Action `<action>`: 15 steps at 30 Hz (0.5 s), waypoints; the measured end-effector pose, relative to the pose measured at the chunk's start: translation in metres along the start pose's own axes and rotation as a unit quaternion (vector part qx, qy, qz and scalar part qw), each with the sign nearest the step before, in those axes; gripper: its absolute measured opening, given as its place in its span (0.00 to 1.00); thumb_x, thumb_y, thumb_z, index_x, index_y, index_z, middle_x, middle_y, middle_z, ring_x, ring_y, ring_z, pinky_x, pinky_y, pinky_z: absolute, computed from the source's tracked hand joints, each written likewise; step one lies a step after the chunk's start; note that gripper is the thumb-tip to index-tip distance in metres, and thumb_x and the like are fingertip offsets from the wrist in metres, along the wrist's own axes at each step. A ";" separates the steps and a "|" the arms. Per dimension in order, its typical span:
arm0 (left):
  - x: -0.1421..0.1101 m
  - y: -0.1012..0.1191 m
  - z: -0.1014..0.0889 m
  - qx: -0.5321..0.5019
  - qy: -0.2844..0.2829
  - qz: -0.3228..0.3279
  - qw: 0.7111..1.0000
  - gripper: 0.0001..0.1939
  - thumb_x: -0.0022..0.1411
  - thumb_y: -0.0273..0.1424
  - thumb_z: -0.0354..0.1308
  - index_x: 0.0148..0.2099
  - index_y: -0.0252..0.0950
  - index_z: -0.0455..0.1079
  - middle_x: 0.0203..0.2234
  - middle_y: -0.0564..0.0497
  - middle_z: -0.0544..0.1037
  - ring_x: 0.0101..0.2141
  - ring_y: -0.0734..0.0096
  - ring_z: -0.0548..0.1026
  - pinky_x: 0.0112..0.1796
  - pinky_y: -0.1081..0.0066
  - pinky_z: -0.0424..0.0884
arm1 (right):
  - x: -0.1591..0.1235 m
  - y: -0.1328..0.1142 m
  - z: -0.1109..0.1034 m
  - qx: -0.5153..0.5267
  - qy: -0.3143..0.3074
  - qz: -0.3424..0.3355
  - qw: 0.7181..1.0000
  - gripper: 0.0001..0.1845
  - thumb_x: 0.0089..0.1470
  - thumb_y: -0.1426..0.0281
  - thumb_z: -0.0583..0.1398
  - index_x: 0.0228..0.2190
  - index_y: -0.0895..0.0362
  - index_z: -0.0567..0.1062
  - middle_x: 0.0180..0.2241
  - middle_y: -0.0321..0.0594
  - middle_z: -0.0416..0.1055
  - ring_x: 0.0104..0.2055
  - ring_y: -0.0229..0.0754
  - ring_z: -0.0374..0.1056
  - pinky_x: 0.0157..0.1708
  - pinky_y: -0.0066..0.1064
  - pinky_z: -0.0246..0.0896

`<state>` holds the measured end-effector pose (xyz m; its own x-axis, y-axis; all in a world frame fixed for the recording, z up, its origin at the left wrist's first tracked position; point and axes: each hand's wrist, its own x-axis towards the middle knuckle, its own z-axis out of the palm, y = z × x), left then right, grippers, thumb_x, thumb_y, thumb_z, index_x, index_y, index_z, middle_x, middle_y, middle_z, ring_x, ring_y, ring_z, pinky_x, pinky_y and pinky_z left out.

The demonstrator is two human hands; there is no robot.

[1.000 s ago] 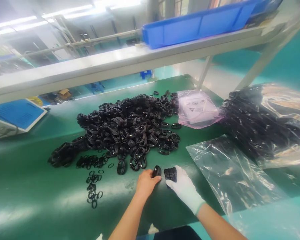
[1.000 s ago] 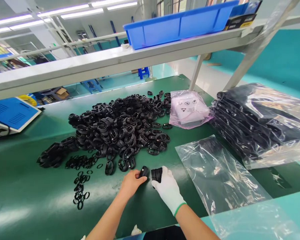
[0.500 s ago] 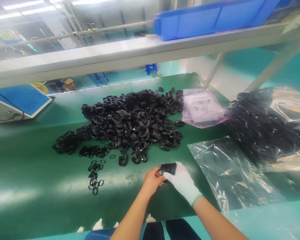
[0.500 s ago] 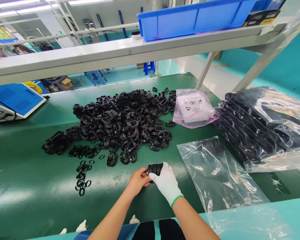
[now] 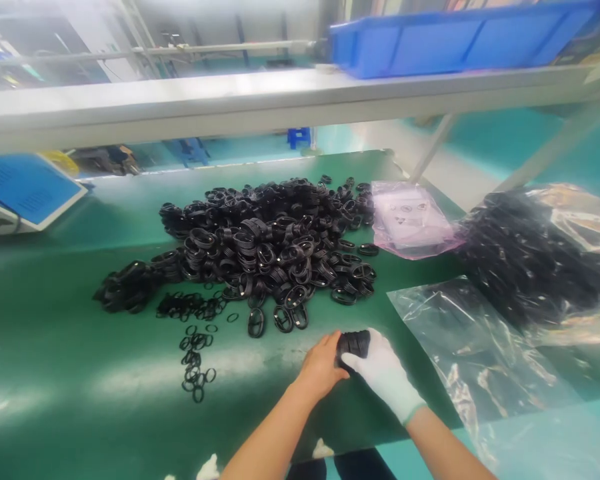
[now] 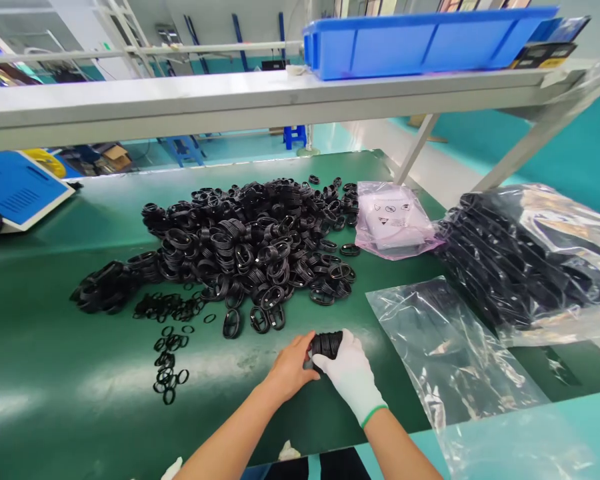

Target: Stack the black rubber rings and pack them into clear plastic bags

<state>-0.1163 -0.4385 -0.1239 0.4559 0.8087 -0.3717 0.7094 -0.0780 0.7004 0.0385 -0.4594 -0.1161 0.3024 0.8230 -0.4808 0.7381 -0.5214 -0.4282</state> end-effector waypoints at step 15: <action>0.005 -0.014 -0.069 0.023 0.103 -0.013 0.994 0.03 0.52 0.32 0.55 0.30 0.39 0.67 0.29 0.54 0.70 0.34 0.72 0.67 0.34 0.72 0.63 | 0.000 0.000 0.002 0.020 0.005 -0.014 1.000 0.37 0.38 0.56 0.59 0.50 0.57 0.58 0.47 0.49 0.60 0.46 0.50 0.62 0.43 0.37 0.56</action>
<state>-0.1610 -0.3928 -0.0933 0.3207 0.9128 -0.2529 0.7453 -0.0784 0.6621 0.0373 -0.4595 -0.1177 0.2877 0.8401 -0.4599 0.7224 -0.5056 -0.4717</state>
